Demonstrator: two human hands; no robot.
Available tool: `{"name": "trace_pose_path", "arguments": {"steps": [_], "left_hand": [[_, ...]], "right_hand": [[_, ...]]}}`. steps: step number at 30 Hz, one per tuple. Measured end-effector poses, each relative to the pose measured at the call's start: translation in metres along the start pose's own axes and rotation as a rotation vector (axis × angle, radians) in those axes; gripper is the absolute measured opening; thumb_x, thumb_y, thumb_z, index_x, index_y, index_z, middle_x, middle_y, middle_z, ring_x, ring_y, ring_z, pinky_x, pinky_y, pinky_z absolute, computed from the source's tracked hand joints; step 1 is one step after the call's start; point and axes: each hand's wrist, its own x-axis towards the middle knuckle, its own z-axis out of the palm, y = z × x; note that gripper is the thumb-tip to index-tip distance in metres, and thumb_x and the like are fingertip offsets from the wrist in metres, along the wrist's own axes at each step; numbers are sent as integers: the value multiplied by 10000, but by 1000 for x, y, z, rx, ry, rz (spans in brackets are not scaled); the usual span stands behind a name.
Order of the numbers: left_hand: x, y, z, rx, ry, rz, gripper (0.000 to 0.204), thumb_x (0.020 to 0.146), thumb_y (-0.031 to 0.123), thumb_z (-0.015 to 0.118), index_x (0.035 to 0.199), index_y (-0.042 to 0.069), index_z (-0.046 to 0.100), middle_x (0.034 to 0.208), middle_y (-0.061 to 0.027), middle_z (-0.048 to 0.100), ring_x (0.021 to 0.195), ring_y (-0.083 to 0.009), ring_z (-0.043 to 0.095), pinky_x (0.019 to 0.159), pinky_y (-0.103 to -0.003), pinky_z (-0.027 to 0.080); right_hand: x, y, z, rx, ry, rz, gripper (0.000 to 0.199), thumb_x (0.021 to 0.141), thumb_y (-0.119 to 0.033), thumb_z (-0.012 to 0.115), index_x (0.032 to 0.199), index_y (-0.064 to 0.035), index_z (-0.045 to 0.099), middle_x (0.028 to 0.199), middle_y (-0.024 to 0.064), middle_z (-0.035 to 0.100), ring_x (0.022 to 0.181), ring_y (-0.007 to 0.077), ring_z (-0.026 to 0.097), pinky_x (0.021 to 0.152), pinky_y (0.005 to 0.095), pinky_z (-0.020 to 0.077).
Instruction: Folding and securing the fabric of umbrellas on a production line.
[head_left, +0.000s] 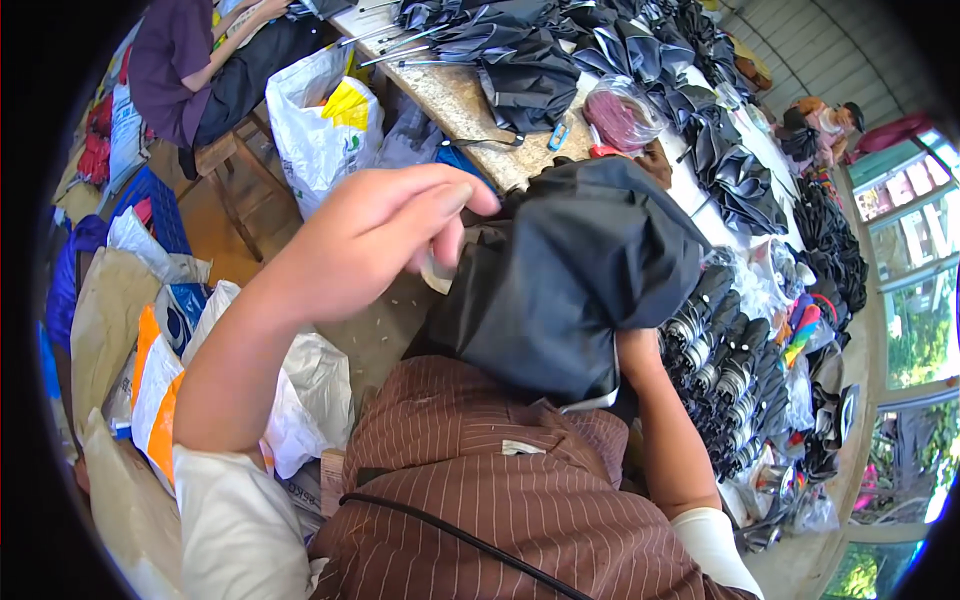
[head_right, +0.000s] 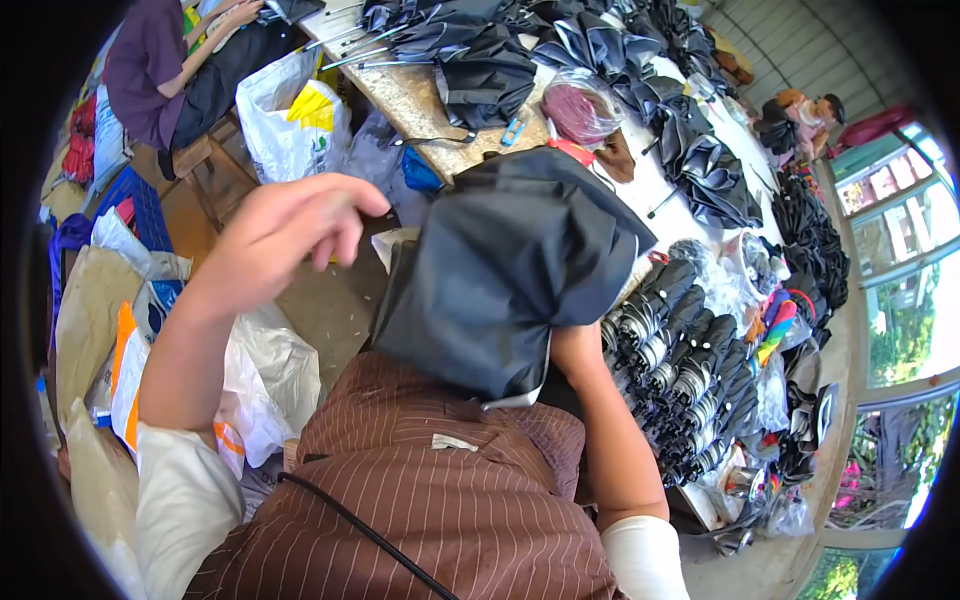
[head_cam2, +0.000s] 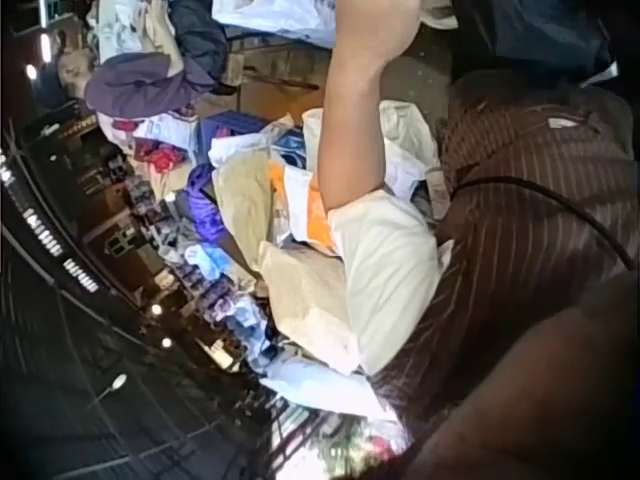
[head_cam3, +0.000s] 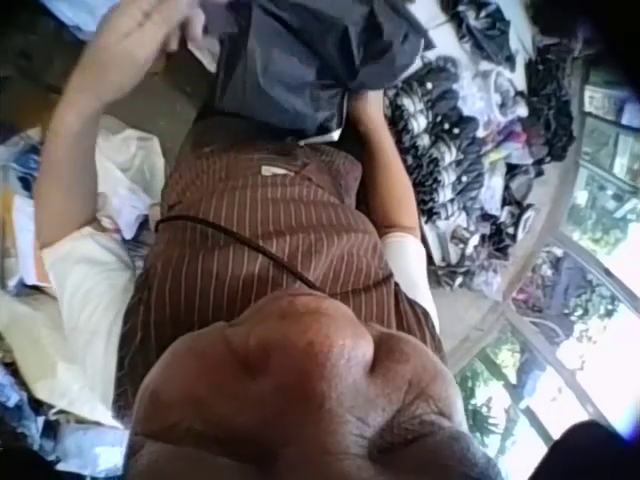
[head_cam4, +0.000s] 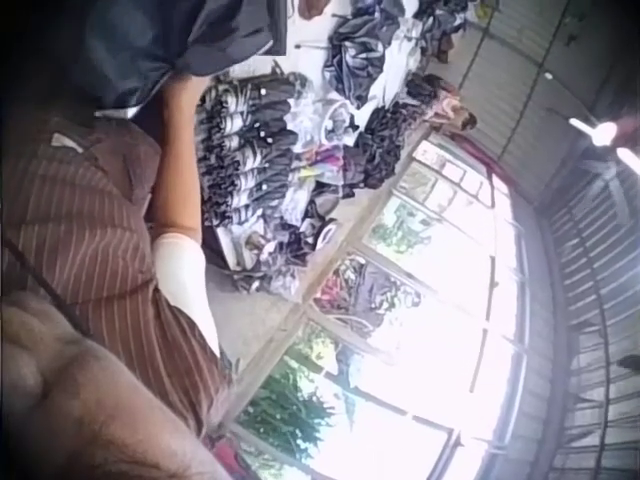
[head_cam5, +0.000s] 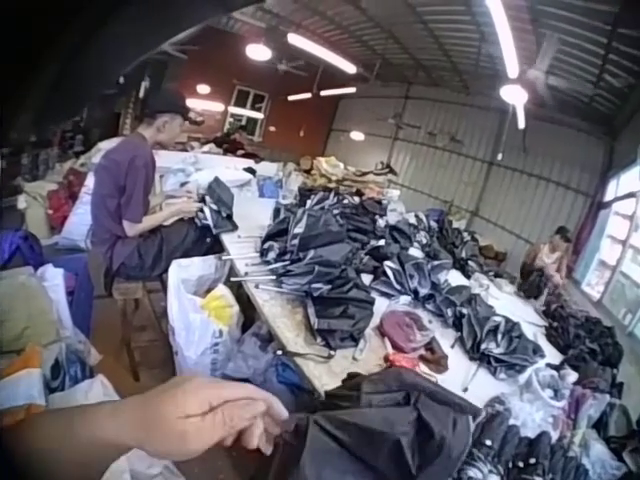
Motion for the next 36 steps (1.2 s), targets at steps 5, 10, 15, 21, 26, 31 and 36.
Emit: {"name": "trace_pose_path", "arguments": {"steps": [5,10,15,21,26,31,36], "left_hand": [[19,-23,49,245,-678,127,341,823,229,626,1035,-34,585,953,-131,662,768,-320,607,698,-363,484],[-14,32,50,-655,-917,205,556,888,373,619,1259,-18,484,859,-132,651,748,-240,606,682,-327,507],[28,-8,8,-80,-93,-89,429,901,322,609,1171,-8,568,791,-104,649,661,-184,586,640,-293,502],[31,28,47,-23,-548,334,360,936,313,514,1134,26,603,901,-142,660,763,-277,610,713,-333,510],[49,15,-2,-376,-161,109,394,944,341,445,1081,16,622,964,-143,664,885,-289,619,810,-352,496],[49,-12,44,239,-584,123,383,944,351,461,975,14,639,836,-90,658,673,-200,541,675,-316,467],[67,38,41,-675,-219,625,533,966,442,418,1275,21,524,1169,-167,606,1057,-262,575,900,-339,454]], "right_hand": [[-7,-11,8,-228,6,-62,615,836,-205,607,1366,23,395,1394,209,419,1261,326,439,1043,384,355],[-14,9,15,-137,86,-58,585,873,-270,533,1377,-9,389,1392,189,432,1245,316,458,1050,381,342],[-15,21,27,-436,114,-283,594,868,-276,580,1374,-24,401,1344,153,481,1193,304,494,1062,365,332],[-13,-91,-16,513,-266,-255,616,802,-215,684,1329,-19,433,1287,133,523,1152,262,519,1048,342,352],[-27,-32,-18,115,3,-72,449,788,-139,665,1201,-19,535,1099,113,599,972,270,581,909,356,429],[-18,-11,32,35,217,-203,345,795,-107,630,1129,-26,593,951,93,638,793,282,598,764,373,472],[-19,-6,30,116,160,-196,324,819,-102,606,1134,-30,594,959,91,637,793,267,595,767,361,474]]}}
